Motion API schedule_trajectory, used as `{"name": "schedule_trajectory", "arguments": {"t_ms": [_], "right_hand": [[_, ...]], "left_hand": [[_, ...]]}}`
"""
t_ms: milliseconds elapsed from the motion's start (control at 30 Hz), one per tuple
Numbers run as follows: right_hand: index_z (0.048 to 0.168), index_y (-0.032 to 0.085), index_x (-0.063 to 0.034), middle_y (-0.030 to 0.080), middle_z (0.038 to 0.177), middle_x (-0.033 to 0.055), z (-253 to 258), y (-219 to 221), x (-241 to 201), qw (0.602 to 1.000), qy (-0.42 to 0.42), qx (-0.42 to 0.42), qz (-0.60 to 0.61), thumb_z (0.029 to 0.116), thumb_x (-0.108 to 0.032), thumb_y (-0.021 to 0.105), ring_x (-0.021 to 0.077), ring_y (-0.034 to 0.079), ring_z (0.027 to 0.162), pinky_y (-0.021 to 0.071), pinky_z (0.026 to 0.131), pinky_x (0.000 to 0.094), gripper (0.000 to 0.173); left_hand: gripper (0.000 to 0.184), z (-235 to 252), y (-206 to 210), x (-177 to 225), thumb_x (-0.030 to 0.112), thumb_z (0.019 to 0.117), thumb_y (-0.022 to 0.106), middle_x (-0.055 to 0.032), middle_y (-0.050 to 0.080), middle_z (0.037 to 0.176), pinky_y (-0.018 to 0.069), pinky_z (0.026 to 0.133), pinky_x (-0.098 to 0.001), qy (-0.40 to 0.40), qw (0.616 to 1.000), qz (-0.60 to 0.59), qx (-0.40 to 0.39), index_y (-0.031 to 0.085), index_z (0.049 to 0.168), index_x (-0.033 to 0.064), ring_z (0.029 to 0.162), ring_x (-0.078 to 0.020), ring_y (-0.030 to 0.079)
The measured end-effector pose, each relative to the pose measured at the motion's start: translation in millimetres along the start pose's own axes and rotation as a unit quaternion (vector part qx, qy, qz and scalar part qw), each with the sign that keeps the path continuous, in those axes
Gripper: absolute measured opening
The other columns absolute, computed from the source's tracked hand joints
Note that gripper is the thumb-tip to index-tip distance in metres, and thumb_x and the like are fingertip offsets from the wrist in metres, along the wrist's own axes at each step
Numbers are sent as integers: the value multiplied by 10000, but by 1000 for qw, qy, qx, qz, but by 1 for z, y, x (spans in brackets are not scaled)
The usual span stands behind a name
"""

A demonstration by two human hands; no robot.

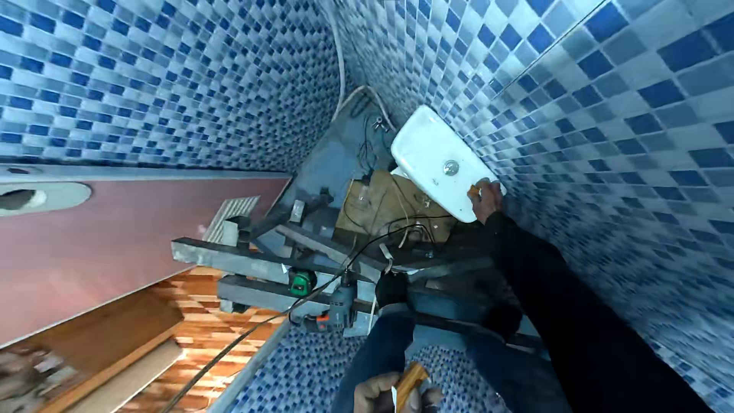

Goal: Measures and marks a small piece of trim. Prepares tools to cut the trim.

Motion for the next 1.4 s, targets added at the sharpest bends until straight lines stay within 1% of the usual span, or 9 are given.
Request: {"name": "schedule_trajectory", "arguments": {"t_ms": [133,267,400,500,667,767,933,1233,1400], "right_hand": [[1311,611,74,592,1351,318,-32,-17,-16,998,10,-56,25,1086,-293,482,461,552,1305,411,1115,611,450],[1260,639,15,717,1174,196,-167,-62,-59,966,-25,-87,244,1022,-332,623,282,729,1062,591,974,482,422],[1188,658,44,723,1089,148,-356,-207,-135,943,-75,-69,317,893,-177,768,210,723,957,618,876,385,385],[1267,602,78,715,1123,152,-483,-321,-187,935,-140,3,326,846,-160,810,174,733,928,636,827,329,526],[1210,675,77,715,1098,178,-617,-450,-236,928,-205,182,251,803,-242,866,158,724,938,630,823,294,551],[1204,679,85,710,1091,208,-661,-495,-239,923,-194,260,205,776,-259,878,199,726,939,629,819,316,584],[1168,690,78,708,1067,224,-715,-542,-230,913,-209,319,143,757,-200,855,244,725,898,627,764,341,523],[1101,704,53,713,1007,192,-772,-612,-181,883,-297,342,127,762,-267,871,214,715,838,619,710,322,495],[1078,697,57,715,976,175,-792,-637,-151,867,-338,340,135,773,-306,872,197,712,837,619,741,303,506]], "left_hand": [[300,5,8,11,-32,992,578,-89,752,1078,678,697,-369,47,998,44,-24,573,1289,8,797,-220,771],[362,0,17,16,-79,996,504,-178,734,1123,673,729,-398,8,998,22,-58,530,1353,-130,843,-252,768],[394,-40,40,96,-106,980,520,-216,708,1180,673,767,-431,0,994,-38,-102,496,1372,-128,907,-305,764],[403,-87,64,178,-127,966,508,-215,703,1191,667,793,-434,28,986,-63,-154,489,1369,-133,942,-304,760],[375,-179,117,288,-97,969,517,-164,709,1155,645,818,-385,83,955,-65,-276,516,1343,-135,927,-212,738],[344,-228,140,332,-45,980,543,-135,700,1184,612,872,-339,124,936,-45,-325,556,1314,-126,992,-156,708],[479,-289,163,359,-93,855,701,-175,693,1207,610,935,-387,139,923,-64,-353,542,1303,-146,1046,-216,714],[462,-386,211,375,-104,853,688,-179,704,1148,653,773,-389,178,932,-60,-309,547,1292,-136,894,-230,739],[464,-424,233,370,-113,846,699,-175,718,1116,650,790,-386,184,933,-70,-302,552,1285,-135,890,-233,741]]}}
Point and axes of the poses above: each hand's wrist, its own z-axis towards the middle knuckle, its own y-axis out of the palm, x = y × z, the point moved 10 cm from there along z, towards the middle knuckle
